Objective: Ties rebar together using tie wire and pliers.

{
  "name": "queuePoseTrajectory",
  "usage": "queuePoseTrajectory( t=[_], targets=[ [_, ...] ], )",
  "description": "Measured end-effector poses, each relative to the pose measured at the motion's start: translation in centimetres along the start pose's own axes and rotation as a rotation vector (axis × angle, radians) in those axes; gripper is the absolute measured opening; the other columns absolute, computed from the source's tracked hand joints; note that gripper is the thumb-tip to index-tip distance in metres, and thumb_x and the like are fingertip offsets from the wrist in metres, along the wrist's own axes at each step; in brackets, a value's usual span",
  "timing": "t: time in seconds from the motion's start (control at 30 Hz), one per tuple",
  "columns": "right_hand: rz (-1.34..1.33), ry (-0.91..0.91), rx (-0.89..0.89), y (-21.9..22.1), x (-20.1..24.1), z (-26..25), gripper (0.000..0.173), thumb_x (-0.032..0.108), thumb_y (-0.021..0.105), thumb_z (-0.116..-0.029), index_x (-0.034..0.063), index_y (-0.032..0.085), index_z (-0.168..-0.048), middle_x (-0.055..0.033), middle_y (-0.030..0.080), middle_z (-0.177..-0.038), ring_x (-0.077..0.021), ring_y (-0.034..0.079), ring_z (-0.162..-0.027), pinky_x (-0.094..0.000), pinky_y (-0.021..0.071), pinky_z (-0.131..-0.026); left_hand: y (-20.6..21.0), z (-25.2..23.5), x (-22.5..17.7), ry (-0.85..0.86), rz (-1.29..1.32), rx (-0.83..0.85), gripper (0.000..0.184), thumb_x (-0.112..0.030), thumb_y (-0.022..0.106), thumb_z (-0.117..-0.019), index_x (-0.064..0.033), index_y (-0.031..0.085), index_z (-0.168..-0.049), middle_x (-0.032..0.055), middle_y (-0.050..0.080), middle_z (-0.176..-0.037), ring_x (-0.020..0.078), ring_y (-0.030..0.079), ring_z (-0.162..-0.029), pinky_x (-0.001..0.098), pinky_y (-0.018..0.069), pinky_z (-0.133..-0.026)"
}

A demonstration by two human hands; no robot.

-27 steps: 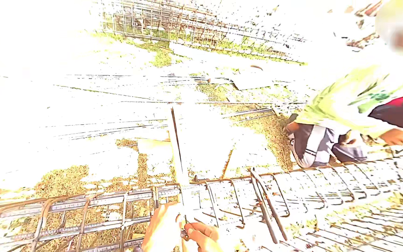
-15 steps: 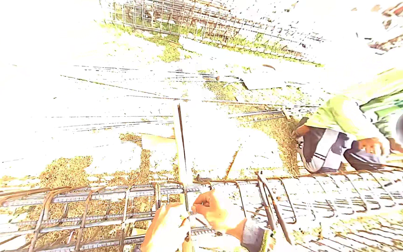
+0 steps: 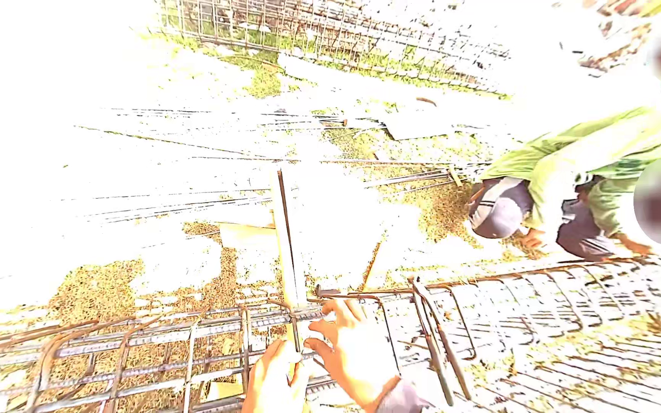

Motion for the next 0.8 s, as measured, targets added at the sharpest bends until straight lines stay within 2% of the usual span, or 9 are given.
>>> queuePoseTrajectory(
  t=[0.07,0.13,0.17,0.23,0.4,0.5,0.57,0.67,0.8],
  targets=[
    [0.069,-0.196,-0.317,-0.1,2.2,2.1,0.017,0.031,0.069,-0.0928,0.0184,0.079,-0.095,-0.0068,0.074,-0.111,-0.0288,0.068,-0.111,-0.0454,0.0569,-0.095,0.0,0.1,0.1,-0.007,0.017,-0.016,0.013,-0.015,0.066,-0.0902,-0.0042,0.072,-0.094,0.0087,0.07,-0.094,0.017,0.067,-0.075,0.0337,0.0578,-0.069],
    [-0.04,-0.219,-0.3,1.2,3.1,3.8,0.024,0.015,0.065,-0.0944,0.0067,0.078,-0.113,-0.0155,0.071,-0.125,-0.0337,0.065,-0.123,-0.0464,0.0551,-0.102,-0.1,0.1,0.1,-0.015,0.043,-0.025,0.012,-0.013,0.067,-0.0897,-0.0044,0.073,-0.094,0.0082,0.07,-0.095,0.0157,0.067,-0.076,0.0324,0.0579,-0.07],
    [-0.095,-0.185,-0.253,1.9,3.1,4.5,0.03,0.012,0.063,-0.0956,0.0041,0.074,-0.122,-0.0183,0.067,-0.134,-0.0334,0.062,-0.129,-0.0446,0.0527,-0.106,-0.2,0.1,0.1,-0.004,0.052,-0.041,0.011,-0.012,0.067,-0.0889,-0.0039,0.073,-0.093,0.0084,0.07,-0.095,0.0154,0.067,-0.076,0.032,0.0579,-0.07],
    [-0.156,-0.148,-0.2,2.8,2.8,5.5,0.039,0.007,0.062,-0.0933,0.0006,0.068,-0.131,-0.0232,0.06,-0.141,-0.0337,0.059,-0.131,-0.042,0.0513,-0.108,-0.2,0.2,0.1,0.004,0.053,-0.058,0.012,-0.013,0.068,-0.0885,-0.0035,0.073,-0.093,0.0078,0.07,-0.093,0.0145,0.066,-0.075,0.0306,0.0573,-0.069],
    [-0.105,-0.151,-0.182,4.5,2.3,6.6,0.045,0.013,0.06,-0.0957,0.0072,0.063,-0.141,-0.0165,0.06,-0.145,-0.0288,0.059,-0.134,-0.0392,0.0525,-0.106,0.0,0.3,0.5,-0.027,0.028,-0.064,0.012,-0.017,0.068,-0.0893,-0.0069,0.073,-0.091,0.0037,0.069,-0.09,0.011,0.065,-0.072,0.0287,0.0566,-0.067],
    [-0.124,-0.156,-0.147,4.8,1.7,5.6,0.037,0.015,0.059,-0.096,0.0123,0.071,-0.131,-0.0103,0.067,-0.135,-0.0239,0.067,-0.121,-0.0375,0.0571,-0.099,0.1,0.3,0.6,-0.028,0.024,-0.078,0.011,-0.017,0.068,-0.0893,-0.0074,0.073,-0.091,0.004,0.07,-0.091,0.0112,0.065,-0.073,0.0295,0.0567,-0.068],
    [-0.205,-0.143,-0.016,5.1,1.1,4.4,0.036,0.016,0.058,-0.0966,0.0115,0.071,-0.13,-0.0087,0.07,-0.131,-0.0259,0.065,-0.124,-0.0411,0.0529,-0.104,0.2,0.2,0.7,-0.028,0.028,-0.088,0.01,-0.016,0.068,-0.0887,-0.0073,0.074,-0.092,0.0038,0.07,-0.092,0.0109,0.065,-0.073,0.0291,0.057,-0.067],
    [-0.31,-0.067,0.287,5.8,0.7,2.4,0.035,0.019,0.059,-0.0971,0.0109,0.07,-0.13,-0.0115,0.071,-0.124,-0.0277,0.063,-0.123,-0.0439,0.0501,-0.107,0.2,0.2,0.8,-0.026,0.037,-0.09,0.01,-0.015,0.067,-0.0892,-0.0077,0.073,-0.091,0.0024,0.069,-0.09,0.0089,0.065,-0.071,0.0271,0.057,-0.066],
    [-0.275,-0.012,0.574,6.0,1.0,0.9,0.035,0.024,0.063,-0.0962,0.0081,0.068,-0.127,-0.016,0.068,-0.125,-0.0322,0.064,-0.121,-0.0536,0.0499,-0.103,0.1,0.1,0.8,-0.018,0.017,-0.102,0.012,-0.017,0.067,-0.0891,-0.0083,0.074,-0.092,0.002,0.07,-0.09,0.0081,0.066,-0.07,0.027,0.0581,-0.065]
  ],
)
Point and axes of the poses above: each hand's wrist, its own z-axis away from the middle knuckle, its own y-axis out of the palm, x = y × z, the point moved 10 cm from there along -z, towards the middle knuckle
